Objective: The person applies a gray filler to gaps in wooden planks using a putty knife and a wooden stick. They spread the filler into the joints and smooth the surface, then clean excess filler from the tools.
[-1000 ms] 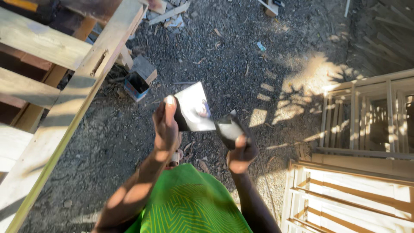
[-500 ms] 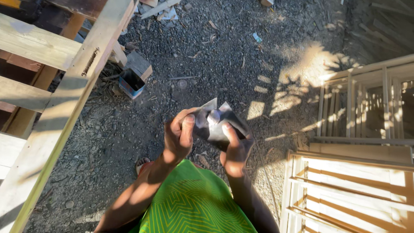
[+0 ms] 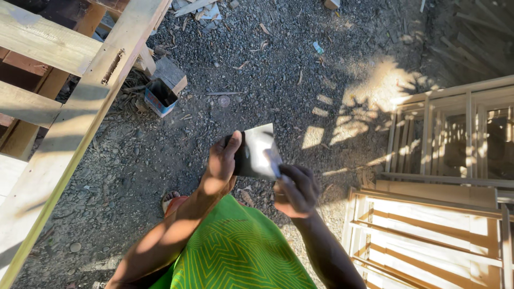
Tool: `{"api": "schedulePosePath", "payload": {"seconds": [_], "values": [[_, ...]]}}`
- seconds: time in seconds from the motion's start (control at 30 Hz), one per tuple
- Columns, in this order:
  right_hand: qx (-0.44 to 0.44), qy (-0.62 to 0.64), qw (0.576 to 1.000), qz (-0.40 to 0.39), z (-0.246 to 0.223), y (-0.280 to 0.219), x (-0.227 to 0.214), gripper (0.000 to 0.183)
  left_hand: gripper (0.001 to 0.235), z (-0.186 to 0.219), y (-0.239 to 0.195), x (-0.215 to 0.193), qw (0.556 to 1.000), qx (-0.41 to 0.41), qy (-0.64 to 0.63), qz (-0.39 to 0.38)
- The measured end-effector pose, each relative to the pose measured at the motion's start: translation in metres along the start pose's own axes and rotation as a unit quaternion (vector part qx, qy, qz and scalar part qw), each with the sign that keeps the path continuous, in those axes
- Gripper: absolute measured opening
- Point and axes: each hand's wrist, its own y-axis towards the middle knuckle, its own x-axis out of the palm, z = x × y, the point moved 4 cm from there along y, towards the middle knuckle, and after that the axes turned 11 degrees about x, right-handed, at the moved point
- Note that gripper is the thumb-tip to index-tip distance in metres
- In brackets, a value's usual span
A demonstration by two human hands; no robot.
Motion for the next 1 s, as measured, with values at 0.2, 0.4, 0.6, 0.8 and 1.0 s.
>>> {"api": "schedulePosePath", "payload": {"seconds": [0.2,0.4,0.6,0.8,1.0], "values": [[-0.046,-0.006,0.998,-0.037,0.028,-0.011,0.021,0.016,0.033,0.050,-0.008,0.040,0.993,-0.032,-0.113,-0.026],[0.007,0.041,0.999,-0.001,0.016,-0.026,0.011,0.019,0.032,0.053,-0.003,0.035,0.997,0.067,-0.035,0.000],[0.260,0.226,0.938,-0.030,0.033,-0.030,0.022,0.024,0.033,0.078,-0.002,0.005,0.970,0.212,0.106,0.048],[0.508,0.496,0.704,-0.019,-0.011,0.020,0.028,0.027,0.027,0.097,-0.028,0.022,0.899,0.320,0.297,0.034],[0.593,0.459,0.660,0.055,-0.014,0.025,0.041,0.026,0.026,0.110,-0.040,0.054,0.873,0.344,0.341,-0.062]]}}
